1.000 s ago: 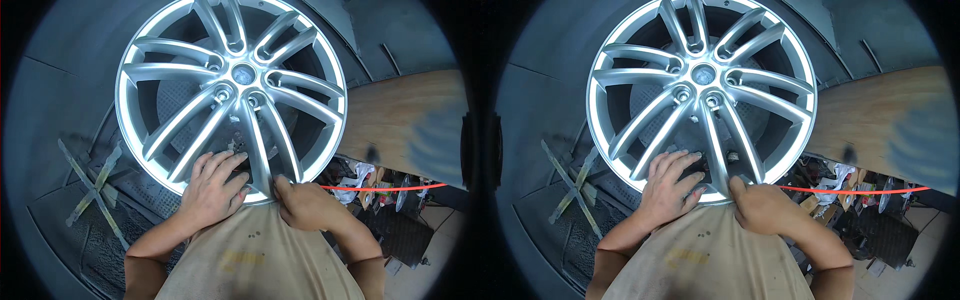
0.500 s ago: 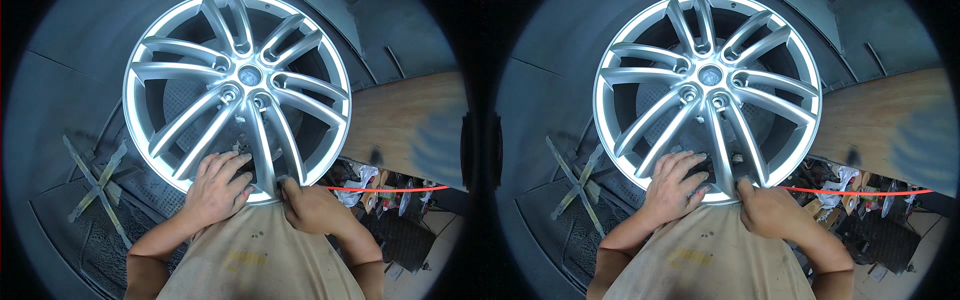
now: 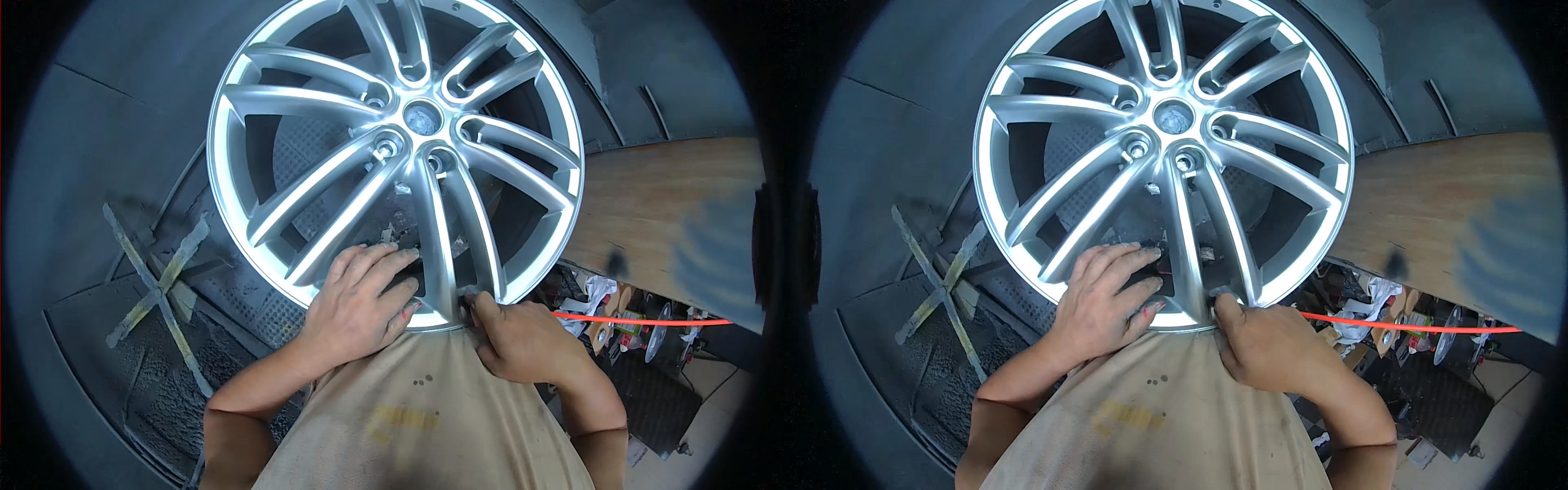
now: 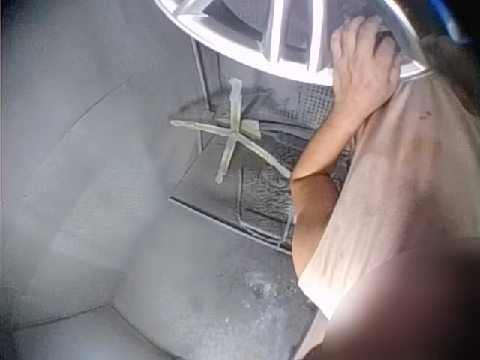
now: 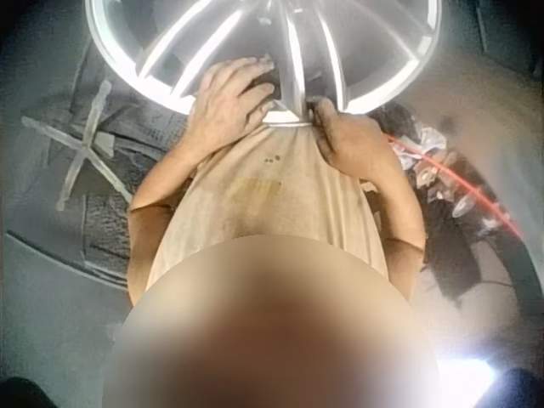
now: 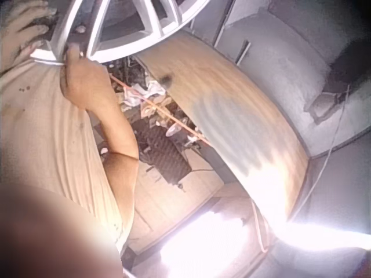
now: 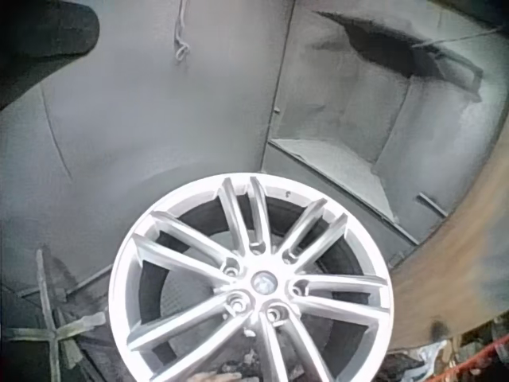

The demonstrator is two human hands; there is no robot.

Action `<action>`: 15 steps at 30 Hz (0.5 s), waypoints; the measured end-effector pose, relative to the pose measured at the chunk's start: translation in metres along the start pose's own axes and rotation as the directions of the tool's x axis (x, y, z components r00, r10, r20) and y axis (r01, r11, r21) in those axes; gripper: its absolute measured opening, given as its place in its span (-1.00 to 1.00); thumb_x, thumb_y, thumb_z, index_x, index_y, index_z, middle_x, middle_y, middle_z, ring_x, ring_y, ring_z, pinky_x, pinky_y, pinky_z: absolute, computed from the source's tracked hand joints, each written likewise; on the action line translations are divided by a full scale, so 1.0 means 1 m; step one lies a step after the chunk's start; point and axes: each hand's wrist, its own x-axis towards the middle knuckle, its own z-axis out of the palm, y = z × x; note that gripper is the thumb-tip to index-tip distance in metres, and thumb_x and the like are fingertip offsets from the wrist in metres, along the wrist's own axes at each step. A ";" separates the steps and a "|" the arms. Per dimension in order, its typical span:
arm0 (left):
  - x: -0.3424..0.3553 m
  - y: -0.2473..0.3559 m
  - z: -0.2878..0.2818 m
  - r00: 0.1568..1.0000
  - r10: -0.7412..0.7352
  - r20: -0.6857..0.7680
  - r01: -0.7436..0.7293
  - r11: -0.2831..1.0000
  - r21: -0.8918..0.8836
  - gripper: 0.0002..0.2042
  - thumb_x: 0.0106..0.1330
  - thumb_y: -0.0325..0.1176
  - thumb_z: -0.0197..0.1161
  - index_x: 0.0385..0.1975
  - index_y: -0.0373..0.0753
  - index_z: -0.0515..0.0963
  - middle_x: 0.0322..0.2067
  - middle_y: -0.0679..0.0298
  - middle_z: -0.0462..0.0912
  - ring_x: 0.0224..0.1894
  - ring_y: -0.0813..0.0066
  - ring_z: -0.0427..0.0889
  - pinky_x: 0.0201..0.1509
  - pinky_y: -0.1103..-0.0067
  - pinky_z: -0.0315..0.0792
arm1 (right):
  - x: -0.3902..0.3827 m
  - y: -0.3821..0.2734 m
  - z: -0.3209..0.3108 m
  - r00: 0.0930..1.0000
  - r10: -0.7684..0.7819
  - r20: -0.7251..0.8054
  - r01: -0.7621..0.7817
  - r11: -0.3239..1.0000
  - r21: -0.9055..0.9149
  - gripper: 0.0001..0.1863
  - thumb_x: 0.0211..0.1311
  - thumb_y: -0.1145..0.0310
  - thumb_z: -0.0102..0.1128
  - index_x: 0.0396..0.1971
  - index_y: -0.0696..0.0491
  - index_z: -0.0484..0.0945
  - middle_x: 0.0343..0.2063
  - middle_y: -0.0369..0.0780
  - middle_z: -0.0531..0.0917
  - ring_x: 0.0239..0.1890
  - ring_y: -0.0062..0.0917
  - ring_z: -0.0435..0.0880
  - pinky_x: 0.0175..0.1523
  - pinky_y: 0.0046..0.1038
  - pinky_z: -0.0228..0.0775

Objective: Cleaning and spray-painting an alloy car wheel in a workshop booth.

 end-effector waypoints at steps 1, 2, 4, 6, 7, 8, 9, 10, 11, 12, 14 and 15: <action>0.000 0.001 0.000 1.000 -0.004 0.002 0.004 1.000 -0.001 -0.73 0.12 -0.25 0.45 -0.21 -0.18 0.73 0.16 0.17 0.58 0.27 0.16 0.47 0.36 0.21 0.27 | -0.003 -0.001 -0.002 1.000 0.006 0.008 -0.006 1.000 0.009 -0.68 0.18 0.38 0.19 -0.16 0.20 0.32 -0.55 0.07 0.65 -0.45 0.08 0.66 -0.31 0.03 0.50; 0.001 0.002 -0.001 1.000 -0.023 -0.003 0.023 1.000 0.004 -0.74 0.12 -0.25 0.45 -0.21 -0.18 0.73 0.16 0.17 0.58 0.27 0.16 0.47 0.36 0.21 0.27 | 0.002 0.004 0.004 1.000 0.005 0.011 -0.005 1.000 0.010 -0.68 0.18 0.38 0.19 -0.16 0.20 0.32 -0.55 0.07 0.65 -0.45 0.08 0.66 -0.31 0.03 0.50; 0.001 0.003 -0.001 0.999 -0.034 -0.002 0.034 0.999 0.006 -0.74 0.13 -0.25 0.45 -0.21 -0.19 0.73 0.16 0.17 0.58 0.27 0.16 0.47 0.36 0.21 0.27 | 0.016 0.014 0.017 0.993 -0.087 -0.077 0.087 0.996 0.003 -0.71 0.22 0.39 0.15 -0.15 0.20 0.32 -0.58 0.06 0.64 -0.48 0.09 0.66 -0.32 0.03 0.50; -0.003 0.005 0.000 0.999 -0.021 0.033 0.022 1.000 -0.020 -0.74 0.13 -0.25 0.45 -0.21 -0.20 0.73 0.16 0.17 0.58 0.28 0.16 0.46 0.36 0.21 0.27 | -0.002 0.003 0.008 0.998 -0.040 -0.041 0.040 0.999 0.007 -0.71 0.22 0.40 0.15 -0.15 0.20 0.33 -0.58 0.06 0.64 -0.46 0.08 0.66 -0.31 0.03 0.49; -0.003 0.005 0.000 0.999 -0.026 0.036 0.026 0.999 -0.018 -0.74 0.13 -0.25 0.45 -0.21 -0.20 0.73 0.16 0.17 0.58 0.28 0.16 0.46 0.36 0.21 0.27 | -0.007 -0.001 0.005 1.000 0.003 -0.002 -0.003 1.000 0.007 -0.71 0.22 0.40 0.14 -0.14 0.19 0.33 -0.58 0.06 0.64 -0.45 0.08 0.67 -0.30 0.02 0.49; -0.002 0.004 0.000 0.999 -0.026 0.034 0.026 1.000 -0.017 -0.73 0.13 -0.25 0.45 -0.21 -0.21 0.72 0.16 0.16 0.58 0.28 0.16 0.46 0.36 0.21 0.27 | -0.005 -0.001 0.006 1.000 -0.001 0.001 0.001 1.000 0.010 -0.71 0.22 0.40 0.14 -0.14 0.19 0.33 -0.58 0.06 0.64 -0.45 0.08 0.67 -0.30 0.02 0.49; -0.001 0.003 -0.001 0.999 -0.020 0.032 0.021 1.000 -0.018 -0.73 0.13 -0.25 0.45 -0.21 -0.21 0.72 0.16 0.16 0.58 0.28 0.16 0.46 0.36 0.21 0.27 | -0.002 0.000 0.004 1.000 0.006 -0.003 -0.006 1.000 0.022 -0.71 0.22 0.39 0.14 -0.14 0.19 0.34 -0.55 0.06 0.64 -0.43 0.07 0.68 -0.29 0.02 0.50; 0.001 0.003 -0.002 0.999 -0.020 0.036 0.021 1.000 -0.020 -0.73 0.13 -0.25 0.45 -0.21 -0.21 0.72 0.16 0.16 0.58 0.28 0.16 0.46 0.36 0.21 0.27 | 0.000 0.001 0.003 1.000 0.012 -0.005 -0.012 0.999 0.034 -0.71 0.23 0.39 0.14 -0.13 0.19 0.34 -0.53 0.05 0.65 -0.41 0.05 0.68 -0.28 0.01 0.50; 0.002 0.003 -0.003 0.999 -0.028 0.031 0.029 1.000 -0.011 -0.73 0.13 -0.25 0.45 -0.21 -0.22 0.72 0.16 0.16 0.58 0.28 0.16 0.46 0.36 0.21 0.27 | 0.003 0.001 0.002 1.000 0.013 -0.004 -0.013 0.999 0.037 -0.71 0.23 0.39 0.14 -0.13 0.19 0.34 -0.53 0.05 0.65 -0.41 0.05 0.68 -0.28 0.01 0.50; 0.001 0.003 -0.004 0.999 -0.042 0.027 0.042 0.999 -0.001 -0.73 0.12 -0.25 0.45 -0.21 -0.22 0.72 0.16 0.16 0.57 0.28 0.15 0.46 0.36 0.21 0.27 | 0.006 0.002 0.001 1.000 0.009 0.009 -0.009 0.999 0.032 -0.71 0.23 0.39 0.14 -0.13 0.19 0.35 -0.51 0.05 0.66 -0.39 0.04 0.69 -0.28 0.00 0.50; 0.002 0.002 -0.004 0.999 -0.034 0.032 0.034 0.999 -0.012 -0.73 0.12 -0.26 0.45 -0.21 -0.22 0.72 0.16 0.16 0.57 0.28 0.15 0.46 0.36 0.21 0.27 | 0.004 0.002 -0.001 1.000 -0.001 0.028 0.000 1.000 0.031 -0.71 0.22 0.39 0.14 -0.12 0.18 0.36 -0.49 0.04 0.67 -0.38 0.02 0.70 -0.27 -0.01 0.50; 0.002 0.002 -0.003 0.999 -0.018 0.032 0.019 0.999 -0.025 -0.73 0.12 -0.26 0.46 -0.21 -0.23 0.72 0.16 0.16 0.57 0.28 0.15 0.46 0.36 0.20 0.27 | -0.005 0.001 -0.004 1.000 -0.005 0.006 0.005 0.999 0.048 -0.70 0.21 0.40 0.15 -0.11 0.18 0.36 -0.48 0.03 0.67 -0.38 0.02 0.70 -0.27 -0.01 0.50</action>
